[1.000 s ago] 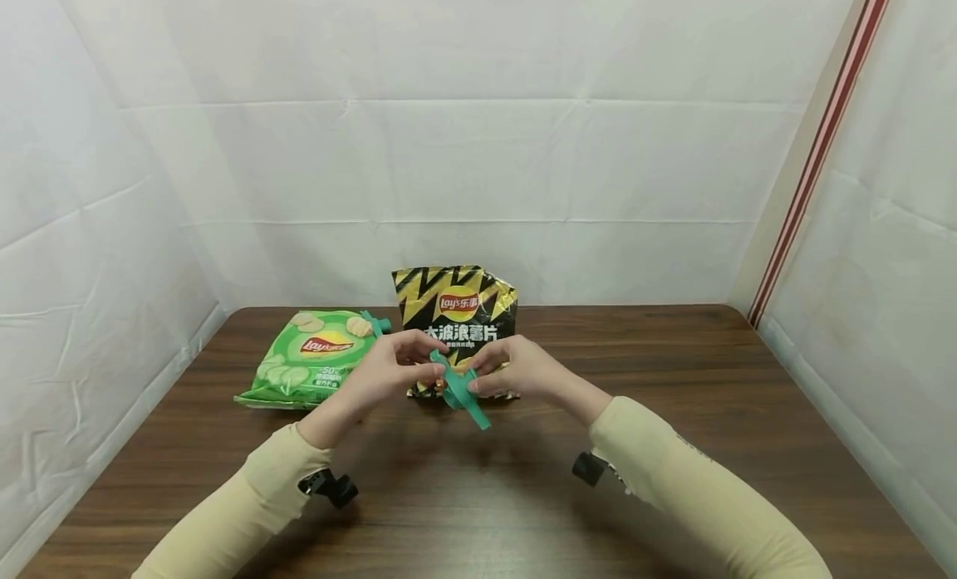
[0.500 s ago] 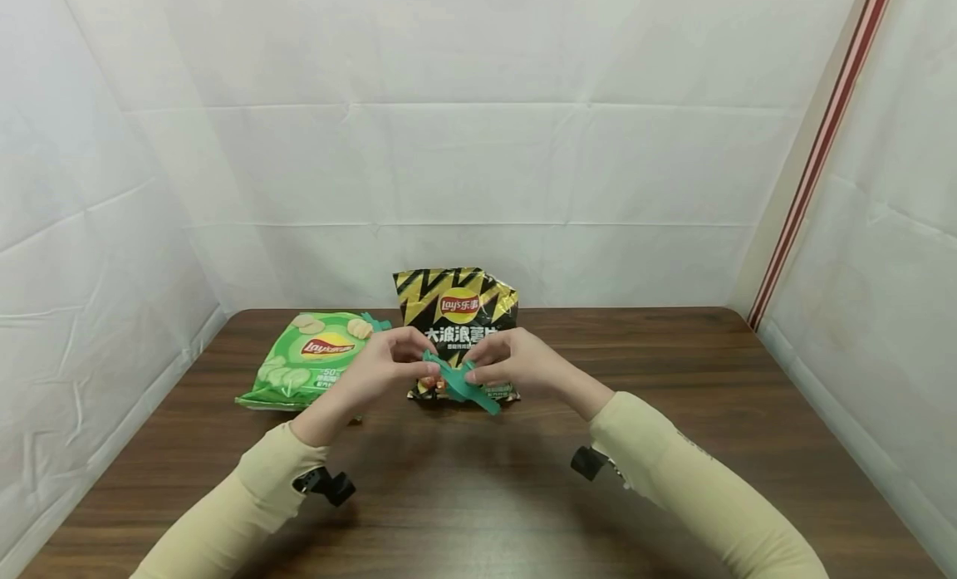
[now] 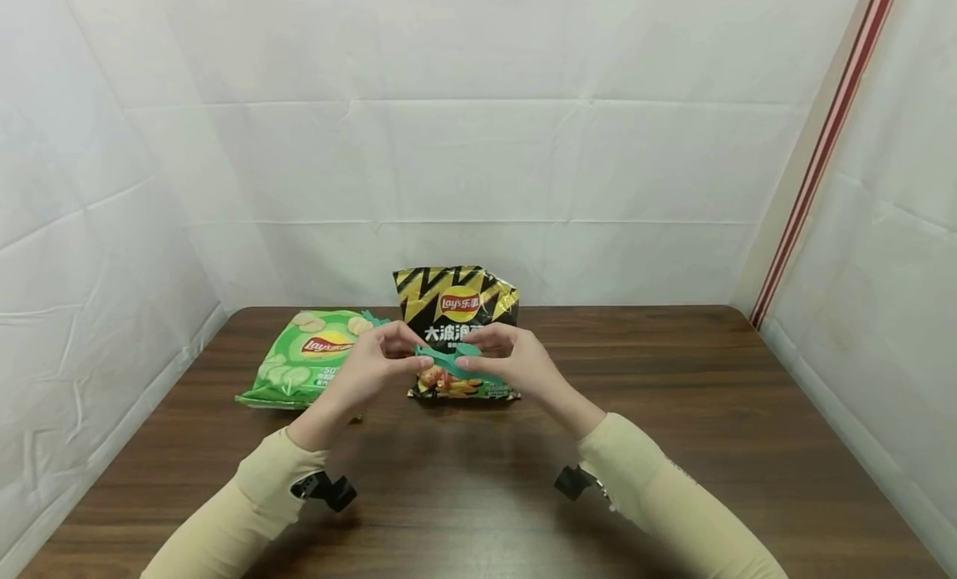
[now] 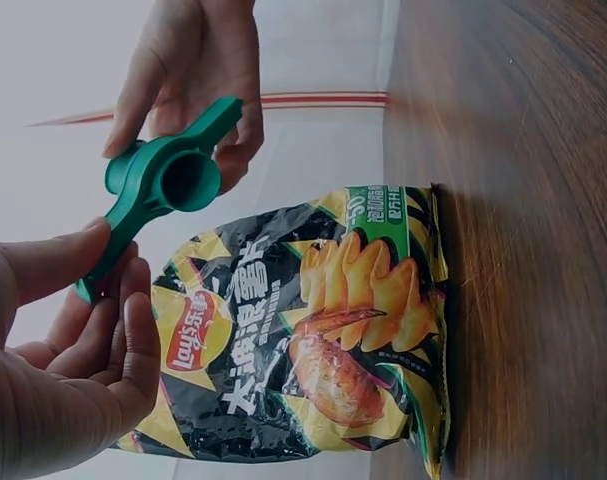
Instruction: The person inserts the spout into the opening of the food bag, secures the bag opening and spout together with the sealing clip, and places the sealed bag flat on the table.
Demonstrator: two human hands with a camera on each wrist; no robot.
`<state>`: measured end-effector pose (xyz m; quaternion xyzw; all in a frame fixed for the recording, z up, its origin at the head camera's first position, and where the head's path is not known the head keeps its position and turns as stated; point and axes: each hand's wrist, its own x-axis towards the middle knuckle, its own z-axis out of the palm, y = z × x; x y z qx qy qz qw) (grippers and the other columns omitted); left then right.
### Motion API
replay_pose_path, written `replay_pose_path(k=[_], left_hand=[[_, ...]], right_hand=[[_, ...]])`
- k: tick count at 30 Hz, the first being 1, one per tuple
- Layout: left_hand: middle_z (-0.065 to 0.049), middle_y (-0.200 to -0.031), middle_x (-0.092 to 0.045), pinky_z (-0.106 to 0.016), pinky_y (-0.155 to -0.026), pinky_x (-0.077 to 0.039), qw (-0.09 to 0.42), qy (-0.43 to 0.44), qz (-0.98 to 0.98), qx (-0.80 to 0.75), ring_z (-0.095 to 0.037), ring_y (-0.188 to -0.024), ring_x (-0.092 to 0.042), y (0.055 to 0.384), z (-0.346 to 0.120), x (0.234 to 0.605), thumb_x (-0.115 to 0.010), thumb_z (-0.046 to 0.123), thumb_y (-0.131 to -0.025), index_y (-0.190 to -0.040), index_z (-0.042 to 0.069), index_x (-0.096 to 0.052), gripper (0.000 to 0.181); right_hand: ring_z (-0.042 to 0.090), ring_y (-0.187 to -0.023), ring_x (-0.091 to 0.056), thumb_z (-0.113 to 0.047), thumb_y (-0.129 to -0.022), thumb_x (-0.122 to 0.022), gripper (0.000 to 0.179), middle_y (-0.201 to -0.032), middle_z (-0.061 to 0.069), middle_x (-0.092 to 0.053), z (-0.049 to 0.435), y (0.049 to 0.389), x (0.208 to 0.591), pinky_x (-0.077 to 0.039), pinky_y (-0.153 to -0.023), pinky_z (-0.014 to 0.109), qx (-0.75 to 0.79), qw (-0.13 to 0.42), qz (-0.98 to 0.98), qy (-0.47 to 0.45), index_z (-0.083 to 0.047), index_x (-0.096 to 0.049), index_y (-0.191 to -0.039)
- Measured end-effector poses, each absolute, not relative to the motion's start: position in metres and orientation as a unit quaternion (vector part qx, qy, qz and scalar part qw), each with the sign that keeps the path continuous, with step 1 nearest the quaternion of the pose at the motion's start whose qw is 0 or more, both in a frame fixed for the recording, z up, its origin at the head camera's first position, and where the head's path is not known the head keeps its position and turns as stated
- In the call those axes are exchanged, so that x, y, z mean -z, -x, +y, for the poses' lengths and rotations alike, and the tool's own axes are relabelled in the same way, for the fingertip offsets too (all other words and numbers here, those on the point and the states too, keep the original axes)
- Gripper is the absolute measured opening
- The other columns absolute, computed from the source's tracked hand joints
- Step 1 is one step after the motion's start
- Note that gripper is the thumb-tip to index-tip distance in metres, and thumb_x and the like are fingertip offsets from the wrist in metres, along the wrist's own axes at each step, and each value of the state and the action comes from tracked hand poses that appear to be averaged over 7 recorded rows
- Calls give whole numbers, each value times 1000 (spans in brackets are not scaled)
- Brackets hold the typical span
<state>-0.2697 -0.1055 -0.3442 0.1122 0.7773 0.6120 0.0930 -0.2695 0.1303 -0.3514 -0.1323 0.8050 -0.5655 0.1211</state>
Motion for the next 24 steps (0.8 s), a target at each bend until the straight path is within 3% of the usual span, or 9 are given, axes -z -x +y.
replay_pose_path(k=[4,11,16,21,24], left_hand=[[-6,-84,-70,-32,-64,-46,89,-115,774,-616,-22,-73,-62,268,-107,346,-76,16,-81,-95,4,-63,23],[-5,-84,-70,-29,-62,-48,97,-117,766,-624,-27,-77,-66,265,-110,351,-75,12,-81,-92,4,-63,18],[-6,-86,-70,-31,-67,-51,90,-133,776,-610,-22,-78,-66,264,-112,353,-76,13,-81,-94,5,-65,19],[-8,-88,-69,-33,-65,-51,94,-149,782,-598,-33,-83,-65,263,-115,355,-74,18,-83,-97,8,-68,19],[-7,-88,-70,-40,-66,-50,94,-154,794,-581,-32,-81,-64,264,-116,356,-74,20,-83,-96,11,-70,17]], right_hand=[[18,-92,-65,-38,-81,-75,45,-103,3,-68,124,263,355,-53,-79,46,587,90,793,135,-13,-67,-117],[12,-69,-64,-34,-78,-78,36,-89,-1,-68,119,256,354,-53,-58,26,526,-10,830,186,-15,-74,-108],[12,-72,-67,-32,-76,-79,37,-89,2,-71,119,255,354,-54,-61,26,533,-2,827,182,-13,-74,-107],[12,-73,-68,-34,-75,-80,34,-88,0,-73,122,255,357,-55,-62,28,540,10,826,159,-17,-75,-103],[12,-74,-68,-35,-75,-80,31,-86,-1,-73,125,255,360,-55,-63,29,538,17,830,145,-19,-75,-101]])
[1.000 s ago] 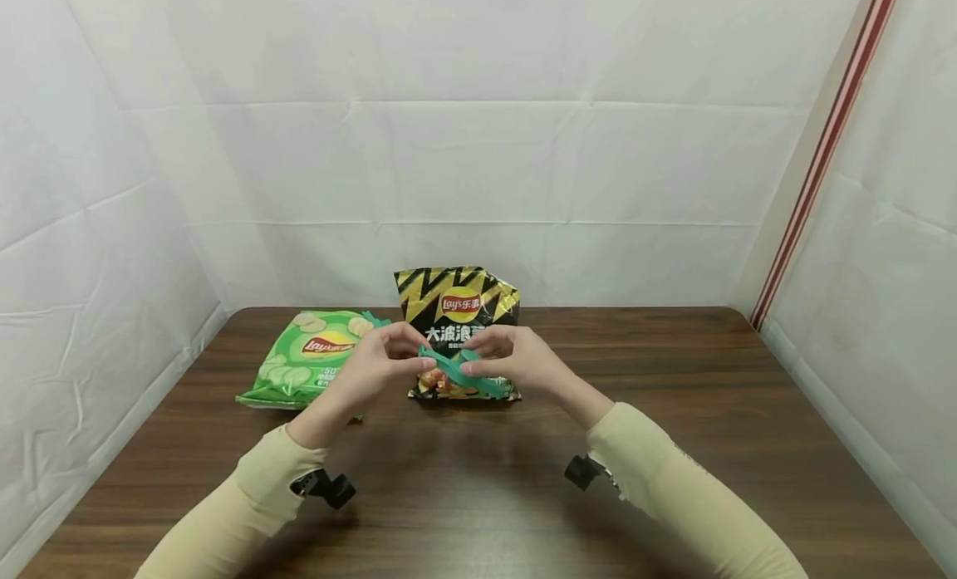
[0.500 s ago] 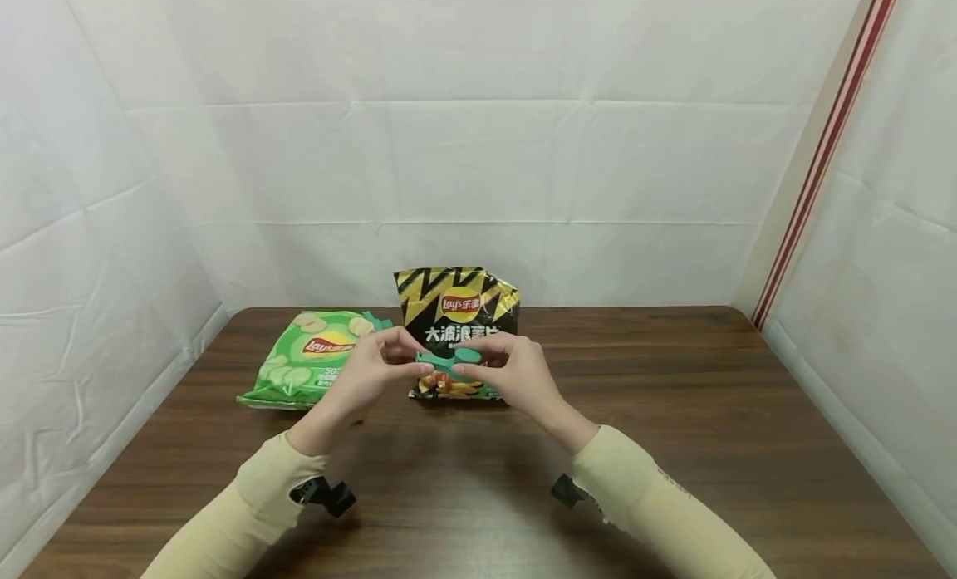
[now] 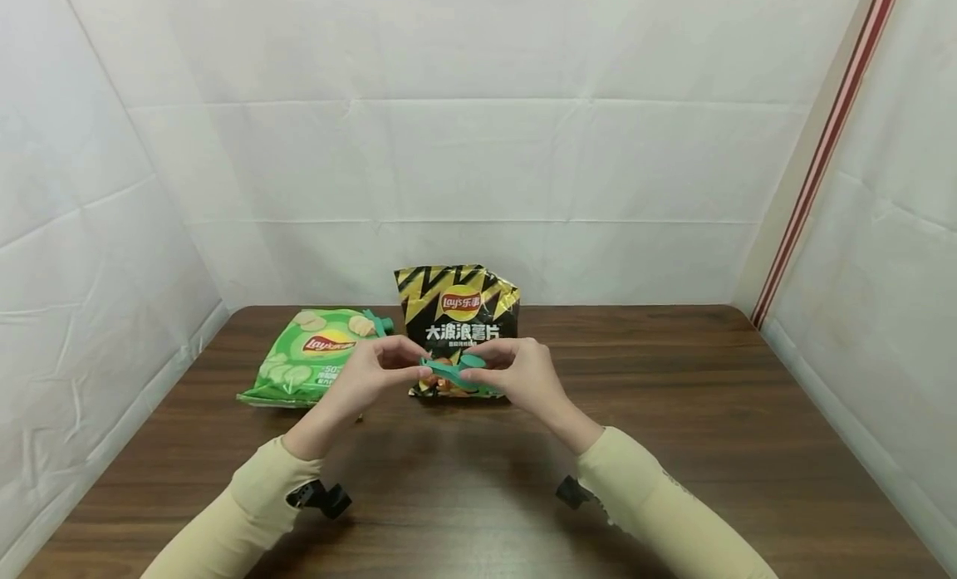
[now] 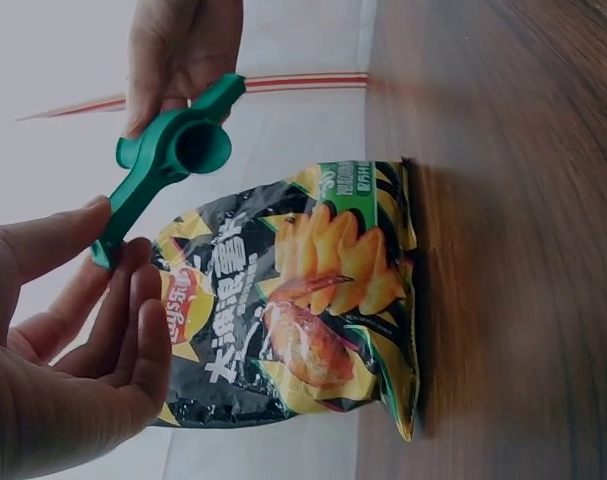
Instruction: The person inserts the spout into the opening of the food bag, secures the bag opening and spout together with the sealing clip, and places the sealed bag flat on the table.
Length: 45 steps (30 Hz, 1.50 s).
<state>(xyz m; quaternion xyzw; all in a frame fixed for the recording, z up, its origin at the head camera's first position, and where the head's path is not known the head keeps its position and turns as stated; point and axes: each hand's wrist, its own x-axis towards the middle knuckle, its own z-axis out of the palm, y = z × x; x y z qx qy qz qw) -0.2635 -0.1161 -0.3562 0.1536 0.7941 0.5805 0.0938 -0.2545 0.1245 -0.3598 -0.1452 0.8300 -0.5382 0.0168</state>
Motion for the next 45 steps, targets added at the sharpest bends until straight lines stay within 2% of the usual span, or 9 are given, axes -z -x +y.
replay_pose_path(k=[3,9,18,27,38,45], left_hand=[[-4,-87,-70,-43,-66,-50,86,-146,813,-557,-23,-76,-63,264,-117,358,-76,21,-82,-94,13,-71,16],[-4,-81,-69,-30,-61,-49,72,-127,834,-533,-16,-70,-60,263,-116,360,-79,20,-78,-89,10,-72,16],[-3,-74,-67,-29,-60,-49,56,-103,841,-527,-16,-66,-58,261,-116,366,-82,17,-74,-80,9,-70,16],[-1,-72,-68,-29,-58,-47,51,-117,835,-535,-21,-65,-59,260,-118,371,-84,14,-70,-70,10,-65,20],[-1,-73,-70,-27,-55,-47,73,-162,833,-524,-17,-63,-61,265,-124,378,-86,13,-68,-68,11,-67,19],[-6,-78,-71,-23,-54,-46,82,-177,836,-513,-14,-61,-59,263,-124,374,-85,13,-69,-71,8,-67,18]], right_hand=[[12,-75,-69,-35,-74,-80,31,-86,-1,-73,126,254,362,-55,-64,29,533,29,834,138,-20,-75,-100],[10,-76,-70,-35,-74,-81,31,-88,0,-74,124,253,361,-55,-65,28,514,42,847,132,-20,-76,-100],[8,-75,-69,-34,-74,-80,36,-92,2,-74,121,250,364,-55,-65,26,499,55,855,132,-16,-75,-105],[6,-74,-68,-33,-74,-80,33,-92,2,-74,118,247,370,-54,-62,24,476,49,868,132,-17,-76,-102],[5,-73,-68,-28,-76,-80,25,-91,1,-74,114,246,377,-54,-62,22,454,54,878,143,-16,-77,-97],[5,-72,-68,-29,-76,-80,24,-89,0,-74,114,246,380,-53,-61,22,442,51,881,163,-16,-77,-96]])
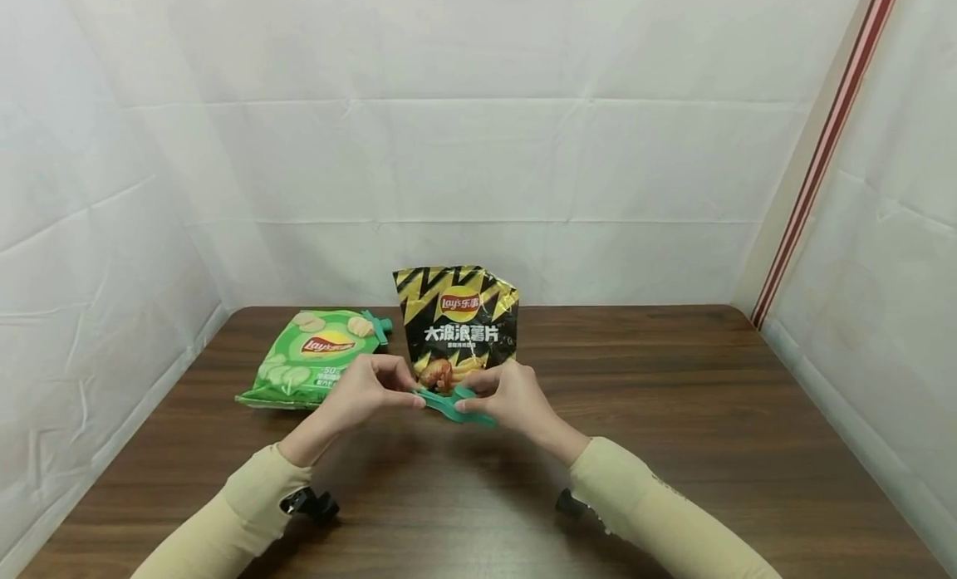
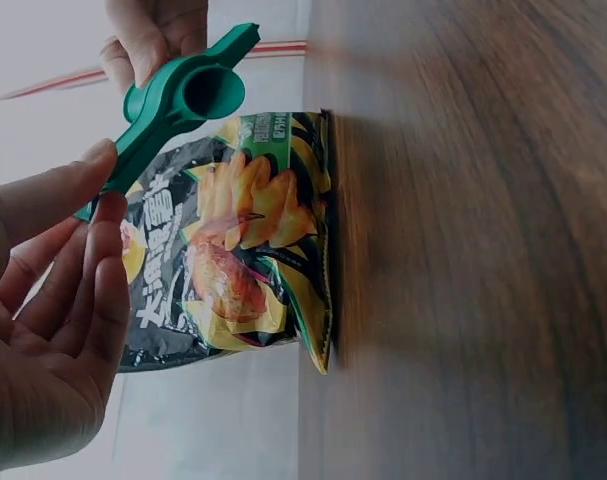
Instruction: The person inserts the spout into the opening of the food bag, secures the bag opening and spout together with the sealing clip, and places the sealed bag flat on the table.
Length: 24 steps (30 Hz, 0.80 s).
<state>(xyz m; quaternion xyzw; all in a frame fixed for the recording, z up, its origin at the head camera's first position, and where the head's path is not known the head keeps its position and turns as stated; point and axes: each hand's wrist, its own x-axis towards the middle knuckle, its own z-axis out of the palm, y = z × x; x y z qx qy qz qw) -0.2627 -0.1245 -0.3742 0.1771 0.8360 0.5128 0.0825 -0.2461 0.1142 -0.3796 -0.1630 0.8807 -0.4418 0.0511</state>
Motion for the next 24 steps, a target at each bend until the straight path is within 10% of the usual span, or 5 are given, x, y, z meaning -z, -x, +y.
replay_pose_path(k=[7,24], left_hand=[[-10,-74,-66,-23,-55,-47,129,-216,819,-517,-12,-59,-56,251,-122,354,-80,4,-73,-75,-2,-65,16],[-4,-78,-71,-33,-66,-54,212,-241,806,-497,-20,-70,-64,262,-139,376,-80,18,-76,-80,13,-74,9]], right_hand=[[5,-71,-67,-28,-77,-79,23,-87,1,-74,112,246,384,-53,-60,21,432,51,886,158,-14,-77,-95],[4,-67,-65,-25,-76,-80,17,-81,-2,-74,107,242,390,-52,-57,23,429,91,886,151,-16,-77,-90]])
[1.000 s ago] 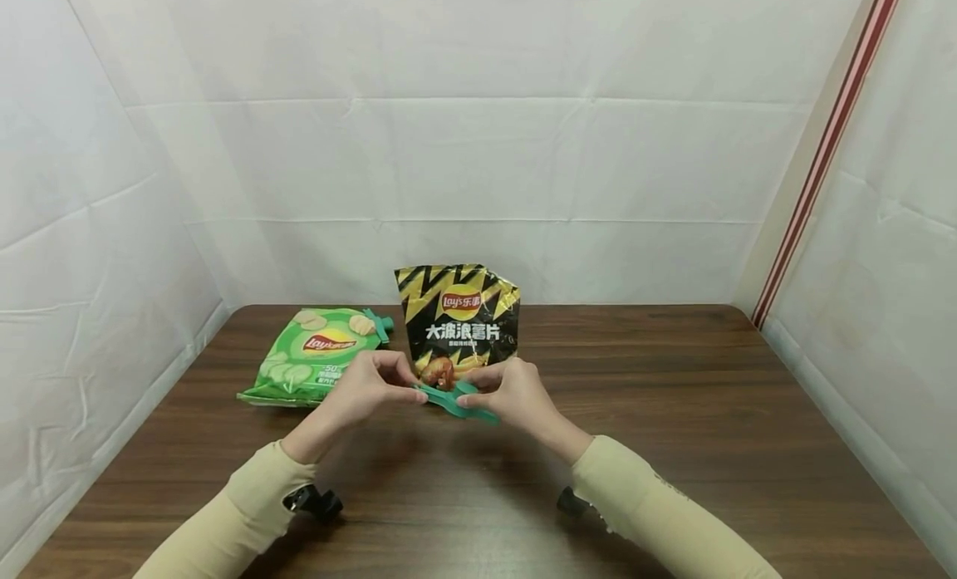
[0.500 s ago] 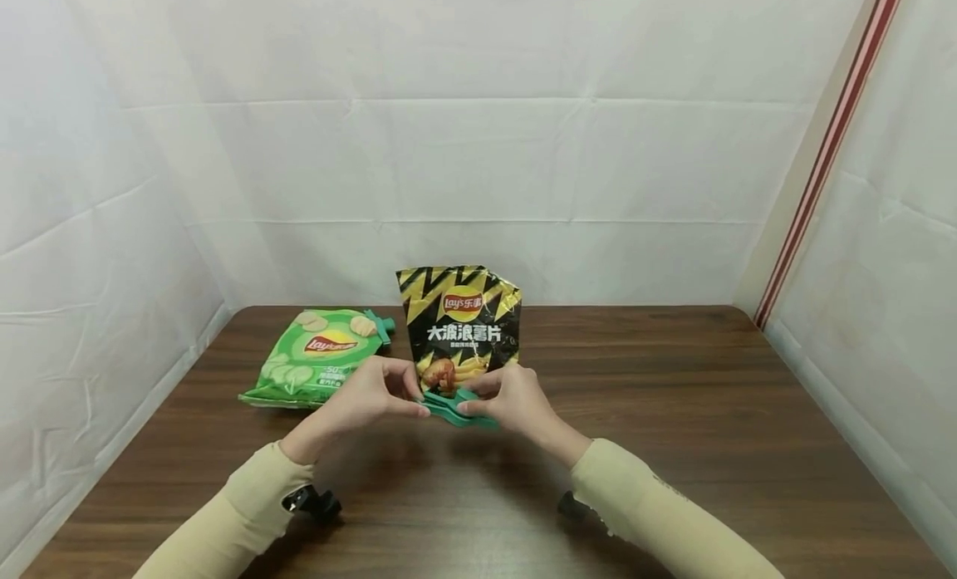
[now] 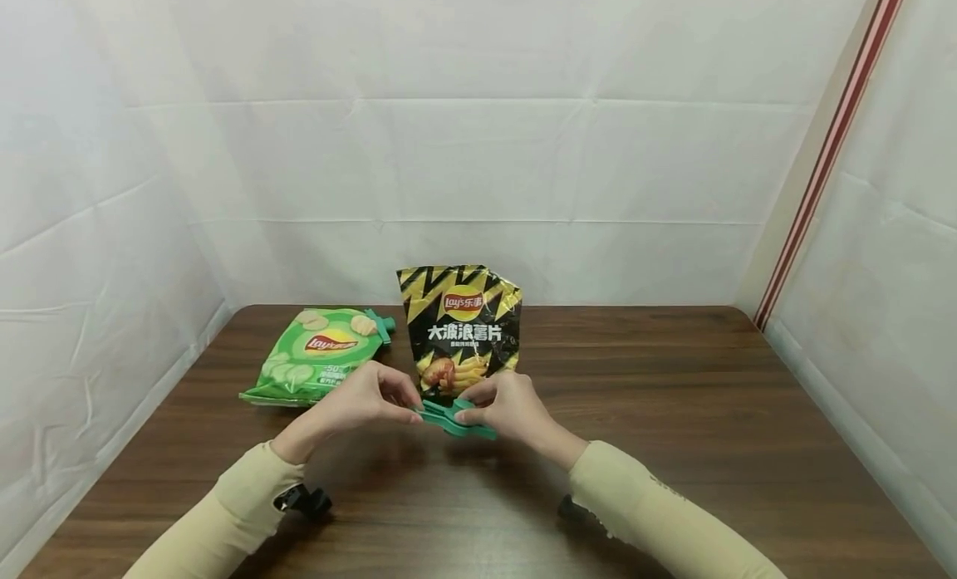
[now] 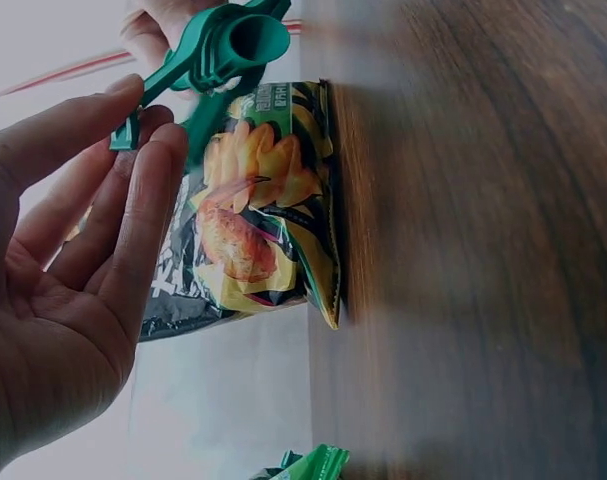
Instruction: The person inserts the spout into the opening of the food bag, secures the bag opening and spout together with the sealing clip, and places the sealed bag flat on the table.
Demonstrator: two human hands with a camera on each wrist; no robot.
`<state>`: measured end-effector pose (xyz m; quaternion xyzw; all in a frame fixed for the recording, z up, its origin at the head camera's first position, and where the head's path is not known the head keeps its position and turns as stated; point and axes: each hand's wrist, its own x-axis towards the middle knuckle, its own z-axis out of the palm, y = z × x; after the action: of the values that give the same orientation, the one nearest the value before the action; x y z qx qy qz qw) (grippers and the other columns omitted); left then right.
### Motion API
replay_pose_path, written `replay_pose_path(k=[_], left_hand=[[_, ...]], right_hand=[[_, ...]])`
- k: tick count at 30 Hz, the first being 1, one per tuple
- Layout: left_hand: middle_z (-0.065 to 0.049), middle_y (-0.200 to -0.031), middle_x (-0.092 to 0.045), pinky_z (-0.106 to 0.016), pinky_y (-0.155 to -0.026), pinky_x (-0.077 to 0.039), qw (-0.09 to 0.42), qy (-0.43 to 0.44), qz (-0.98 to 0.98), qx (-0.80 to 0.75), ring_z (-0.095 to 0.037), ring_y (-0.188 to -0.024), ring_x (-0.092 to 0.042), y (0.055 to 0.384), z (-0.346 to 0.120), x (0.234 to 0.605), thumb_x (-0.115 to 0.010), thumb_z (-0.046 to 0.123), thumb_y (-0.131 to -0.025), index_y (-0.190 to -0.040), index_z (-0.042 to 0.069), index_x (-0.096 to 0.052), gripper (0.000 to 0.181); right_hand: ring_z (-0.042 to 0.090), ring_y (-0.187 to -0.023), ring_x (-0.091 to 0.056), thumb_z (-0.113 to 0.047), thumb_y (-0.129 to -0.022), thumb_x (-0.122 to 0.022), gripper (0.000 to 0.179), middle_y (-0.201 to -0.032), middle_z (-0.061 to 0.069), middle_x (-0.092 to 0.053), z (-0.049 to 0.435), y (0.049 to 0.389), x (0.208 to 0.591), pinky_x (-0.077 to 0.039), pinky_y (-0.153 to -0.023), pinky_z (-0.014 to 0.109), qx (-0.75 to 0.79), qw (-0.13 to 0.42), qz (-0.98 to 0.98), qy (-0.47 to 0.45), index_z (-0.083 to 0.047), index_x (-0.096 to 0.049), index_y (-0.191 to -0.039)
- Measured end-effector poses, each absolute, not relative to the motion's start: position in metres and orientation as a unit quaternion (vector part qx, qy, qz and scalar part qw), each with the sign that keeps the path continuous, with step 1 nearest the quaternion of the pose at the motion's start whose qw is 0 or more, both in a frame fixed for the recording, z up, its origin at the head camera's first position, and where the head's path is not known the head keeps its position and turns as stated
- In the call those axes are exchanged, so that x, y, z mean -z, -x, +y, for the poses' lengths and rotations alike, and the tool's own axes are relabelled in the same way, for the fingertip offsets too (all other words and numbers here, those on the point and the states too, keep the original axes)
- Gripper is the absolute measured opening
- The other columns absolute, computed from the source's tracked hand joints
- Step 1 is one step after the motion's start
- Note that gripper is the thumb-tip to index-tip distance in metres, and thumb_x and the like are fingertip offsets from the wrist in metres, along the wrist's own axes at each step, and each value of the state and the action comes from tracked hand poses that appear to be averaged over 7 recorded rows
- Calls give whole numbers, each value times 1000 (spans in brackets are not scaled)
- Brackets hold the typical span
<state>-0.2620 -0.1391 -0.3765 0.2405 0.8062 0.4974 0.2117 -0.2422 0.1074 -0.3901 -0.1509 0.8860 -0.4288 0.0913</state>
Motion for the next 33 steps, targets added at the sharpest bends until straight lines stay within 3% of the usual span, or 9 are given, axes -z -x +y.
replay_pose_path(k=[15,33], left_hand=[[-2,-72,-70,-29,-62,-53,253,-275,797,-473,-13,-65,-62,259,-141,377,-80,12,-75,-77,14,-74,6],[-1,-74,-72,-24,-64,-52,297,-317,788,-437,-9,-67,-66,261,-136,389,-80,12,-75,-80,13,-75,7]], right_hand=[[2,-70,-66,-28,-76,-80,16,-82,-4,-74,107,241,390,-52,-60,21,421,83,888,166,-19,-76,-88],[9,-73,-66,-34,-75,-80,27,-85,-2,-74,126,249,374,-53,-63,28,461,93,873,125,-16,-76,-95]])
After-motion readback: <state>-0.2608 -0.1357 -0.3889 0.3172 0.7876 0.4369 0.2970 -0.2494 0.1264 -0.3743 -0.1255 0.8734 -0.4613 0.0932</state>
